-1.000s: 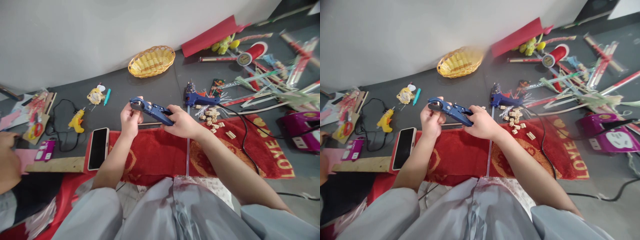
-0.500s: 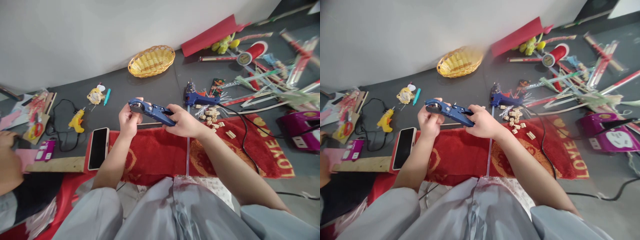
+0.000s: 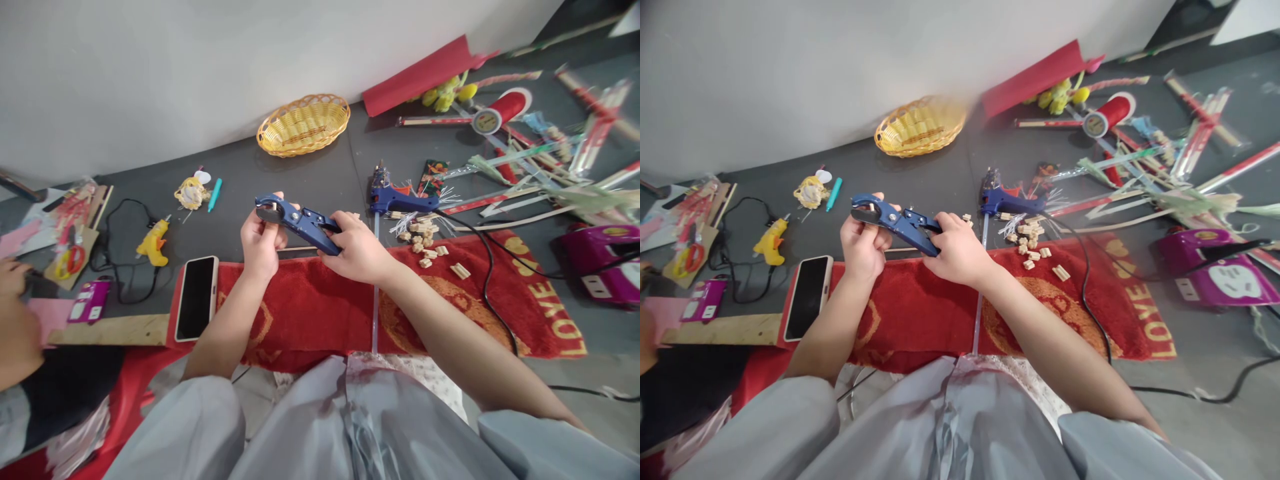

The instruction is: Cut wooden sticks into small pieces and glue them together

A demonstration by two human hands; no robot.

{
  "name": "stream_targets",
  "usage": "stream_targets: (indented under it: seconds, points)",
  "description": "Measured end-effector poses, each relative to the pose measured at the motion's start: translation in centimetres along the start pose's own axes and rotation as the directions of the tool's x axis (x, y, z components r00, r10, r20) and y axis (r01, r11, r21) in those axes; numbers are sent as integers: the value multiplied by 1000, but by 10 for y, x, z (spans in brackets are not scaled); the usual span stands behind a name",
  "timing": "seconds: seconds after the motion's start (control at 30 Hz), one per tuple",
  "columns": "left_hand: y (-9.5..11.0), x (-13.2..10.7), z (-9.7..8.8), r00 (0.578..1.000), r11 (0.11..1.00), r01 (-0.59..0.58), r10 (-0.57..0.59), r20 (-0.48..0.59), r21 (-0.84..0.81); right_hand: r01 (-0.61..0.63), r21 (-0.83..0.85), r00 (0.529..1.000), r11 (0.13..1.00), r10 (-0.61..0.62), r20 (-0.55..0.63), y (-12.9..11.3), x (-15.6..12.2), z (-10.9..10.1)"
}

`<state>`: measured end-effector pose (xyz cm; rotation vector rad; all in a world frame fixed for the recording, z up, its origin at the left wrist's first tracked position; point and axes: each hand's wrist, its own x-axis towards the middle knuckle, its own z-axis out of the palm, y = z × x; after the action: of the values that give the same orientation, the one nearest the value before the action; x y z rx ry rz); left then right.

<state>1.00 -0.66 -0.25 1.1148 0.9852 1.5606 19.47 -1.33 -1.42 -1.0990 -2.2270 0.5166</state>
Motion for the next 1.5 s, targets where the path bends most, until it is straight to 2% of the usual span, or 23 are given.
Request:
stream_targets:
  seconds: [0.47, 0.6, 0.83, 1.0, 1.2, 1.5]
  points:
    - [7, -3, 6, 994, 993, 94, -97, -41, -77, -62, -59, 998, 996, 61, -12, -7, 1, 4]
    - [7, -1, 5, 995, 993, 100, -101, -7, -69, -58, -33, 998, 998, 58, 11, -4, 1, 0]
    - [1, 3, -8, 993, 996, -47, 38, 110, 80, -19, 202, 987, 979, -15, 161, 6, 2, -23]
    - [4, 4, -19, 969, 970, -157, 116, 217, 186, 25, 294, 980, 955, -82, 184, 10, 2, -33]
    - [11, 6, -25, 944, 957, -184, 109, 312, 222, 47, 326, 972, 944, -119, 205, 13, 0, -38]
    - [12, 7, -26, 940, 957, -186, 108, 324, 221, 60, 312, 966, 948, -134, 220, 15, -1, -41]
